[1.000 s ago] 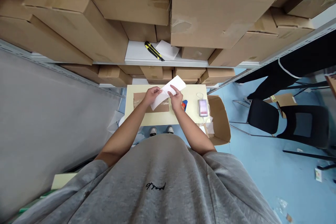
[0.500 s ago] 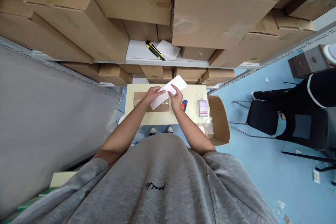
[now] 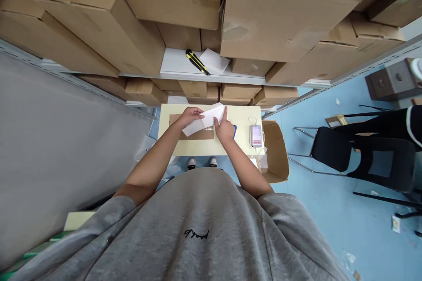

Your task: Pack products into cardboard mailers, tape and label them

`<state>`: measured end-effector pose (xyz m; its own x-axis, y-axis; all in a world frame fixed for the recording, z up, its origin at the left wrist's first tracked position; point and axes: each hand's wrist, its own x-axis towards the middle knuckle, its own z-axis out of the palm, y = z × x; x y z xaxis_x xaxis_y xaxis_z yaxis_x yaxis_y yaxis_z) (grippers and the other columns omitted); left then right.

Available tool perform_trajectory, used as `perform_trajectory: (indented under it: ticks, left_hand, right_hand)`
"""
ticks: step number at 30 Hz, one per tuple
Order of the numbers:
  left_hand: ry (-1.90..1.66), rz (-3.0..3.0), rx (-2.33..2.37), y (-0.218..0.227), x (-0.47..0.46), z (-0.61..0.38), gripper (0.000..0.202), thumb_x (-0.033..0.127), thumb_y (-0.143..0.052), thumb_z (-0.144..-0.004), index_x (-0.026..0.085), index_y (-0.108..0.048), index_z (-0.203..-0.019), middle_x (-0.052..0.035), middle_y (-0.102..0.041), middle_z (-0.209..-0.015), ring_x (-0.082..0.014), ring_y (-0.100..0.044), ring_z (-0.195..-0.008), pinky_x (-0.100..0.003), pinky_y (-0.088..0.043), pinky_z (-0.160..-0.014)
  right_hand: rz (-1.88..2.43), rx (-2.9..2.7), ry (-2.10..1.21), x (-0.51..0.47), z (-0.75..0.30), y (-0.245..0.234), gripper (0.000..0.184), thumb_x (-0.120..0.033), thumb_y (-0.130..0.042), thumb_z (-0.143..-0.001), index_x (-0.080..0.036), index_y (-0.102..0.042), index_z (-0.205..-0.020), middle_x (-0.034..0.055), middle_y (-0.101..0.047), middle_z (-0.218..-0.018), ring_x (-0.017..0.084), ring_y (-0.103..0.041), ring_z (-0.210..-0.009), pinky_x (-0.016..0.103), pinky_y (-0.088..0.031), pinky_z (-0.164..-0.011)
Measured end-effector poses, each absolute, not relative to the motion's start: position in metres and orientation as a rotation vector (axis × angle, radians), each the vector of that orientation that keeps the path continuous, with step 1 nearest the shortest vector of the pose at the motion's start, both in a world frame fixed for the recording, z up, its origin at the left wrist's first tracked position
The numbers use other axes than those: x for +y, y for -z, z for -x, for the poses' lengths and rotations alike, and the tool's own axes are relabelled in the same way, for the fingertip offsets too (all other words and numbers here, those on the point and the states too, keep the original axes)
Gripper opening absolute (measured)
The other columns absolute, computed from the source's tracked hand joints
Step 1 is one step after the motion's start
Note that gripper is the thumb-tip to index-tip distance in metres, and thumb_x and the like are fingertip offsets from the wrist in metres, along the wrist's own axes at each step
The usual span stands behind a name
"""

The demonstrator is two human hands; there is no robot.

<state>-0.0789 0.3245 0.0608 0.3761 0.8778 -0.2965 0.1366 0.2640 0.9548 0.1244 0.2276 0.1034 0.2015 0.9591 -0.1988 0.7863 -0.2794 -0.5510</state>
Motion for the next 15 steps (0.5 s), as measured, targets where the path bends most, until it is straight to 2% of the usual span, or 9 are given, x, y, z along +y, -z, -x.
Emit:
perform_trajectory:
  ticks: [3, 5, 6, 8, 9, 11, 13, 15]
  left_hand:
    - [-0.611, -1.311, 1.077, -0.05, 0.328, 0.083, 0.048, 0.048, -0.095, -0.055, 0.016, -0.08, -0.087, -0.0071, -0.078, -0.088, -0.023, -0.069, -0.082, -0.037, -0.054, -0.081]
    - [-0.595, -1.369, 1.047, -0.042, 0.33, 0.08, 0.046, 0.049, -0.095, -0.054, 0.017, -0.08, -0.084, -0.0066, -0.077, -0.085, -0.0234, -0.069, -0.082, -0.038, -0.054, -0.083]
    - [-0.595, -1.384, 1.028, -0.039, 0.33, 0.078, 0.046, 0.05, -0.095, -0.053, 0.017, -0.08, -0.082, -0.0066, -0.077, -0.084, -0.0237, -0.069, -0.083, -0.038, -0.053, -0.084]
    - [-0.604, -1.386, 0.997, -0.034, 0.331, 0.075, 0.047, 0.053, -0.095, -0.053, 0.018, -0.079, -0.078, -0.007, -0.078, -0.085, -0.024, -0.069, -0.084, -0.039, -0.053, -0.085]
    - [-0.614, -1.379, 0.995, -0.033, 0.331, 0.074, 0.047, 0.055, -0.095, -0.052, 0.018, -0.079, -0.077, -0.0071, -0.078, -0.085, -0.024, -0.069, -0.084, -0.038, -0.053, -0.085]
    - [-0.636, -1.362, 1.022, -0.03, 0.329, 0.074, 0.049, 0.056, -0.095, -0.051, 0.018, -0.078, -0.077, -0.007, -0.078, -0.084, -0.0236, -0.068, -0.082, -0.038, -0.053, -0.083]
    - [-0.654, -1.346, 1.056, -0.03, 0.327, 0.076, 0.05, 0.055, -0.096, -0.051, 0.018, -0.079, -0.079, -0.0071, -0.078, -0.084, -0.0233, -0.069, -0.082, -0.037, -0.053, -0.082]
    - [-0.667, -1.328, 1.076, -0.031, 0.324, 0.081, 0.051, 0.054, -0.097, -0.052, 0.017, -0.079, -0.083, -0.0077, -0.078, -0.086, -0.0227, -0.069, -0.082, -0.036, -0.053, -0.08]
  right_hand:
    - [2.108, -1.948, -0.42, 0.239, -0.12, -0.107, 0.05, -0.039, -0.038, -0.111, -0.016, -0.051, -0.154, 0.0193, -0.074, -0.12, 0.035, -0.065, -0.116, 0.046, -0.047, -0.101]
    - [1.848, -2.205, -0.351, 0.25, -0.114, -0.103, 0.041, -0.03, -0.038, -0.111, -0.017, -0.062, -0.141, 0.0185, -0.067, -0.138, 0.035, -0.056, -0.133, 0.049, -0.038, -0.115]
    - [1.734, -2.301, -0.342, 0.256, -0.11, -0.098, 0.038, -0.026, -0.039, -0.11, -0.018, -0.065, -0.136, 0.0167, -0.066, -0.142, 0.033, -0.053, -0.138, 0.049, -0.032, -0.121]
    - [1.628, -2.399, -0.362, 0.266, -0.105, -0.087, 0.037, -0.021, -0.037, -0.11, -0.017, -0.066, -0.132, 0.014, -0.07, -0.135, 0.029, -0.055, -0.135, 0.049, -0.024, -0.126]
    - [1.627, -2.421, -0.387, 0.27, -0.103, -0.08, 0.037, -0.02, -0.035, -0.11, -0.016, -0.066, -0.13, 0.0136, -0.072, -0.128, 0.028, -0.059, -0.129, 0.048, -0.023, -0.126]
    - [1.667, -2.442, -0.451, 0.275, -0.101, -0.069, 0.038, -0.022, -0.031, -0.112, -0.014, -0.067, -0.125, 0.0139, -0.075, -0.115, 0.028, -0.064, -0.115, 0.046, -0.03, -0.12]
    - [1.702, -2.443, -0.507, 0.279, -0.102, -0.061, 0.039, -0.024, -0.03, -0.113, -0.014, -0.068, -0.119, 0.0152, -0.076, -0.11, 0.029, -0.065, -0.107, 0.043, -0.037, -0.109]
    - [1.713, -2.424, -0.535, 0.279, -0.103, -0.057, 0.039, -0.026, -0.031, -0.113, -0.014, -0.068, -0.115, 0.0159, -0.076, -0.111, 0.03, -0.065, -0.105, 0.041, -0.039, -0.1]
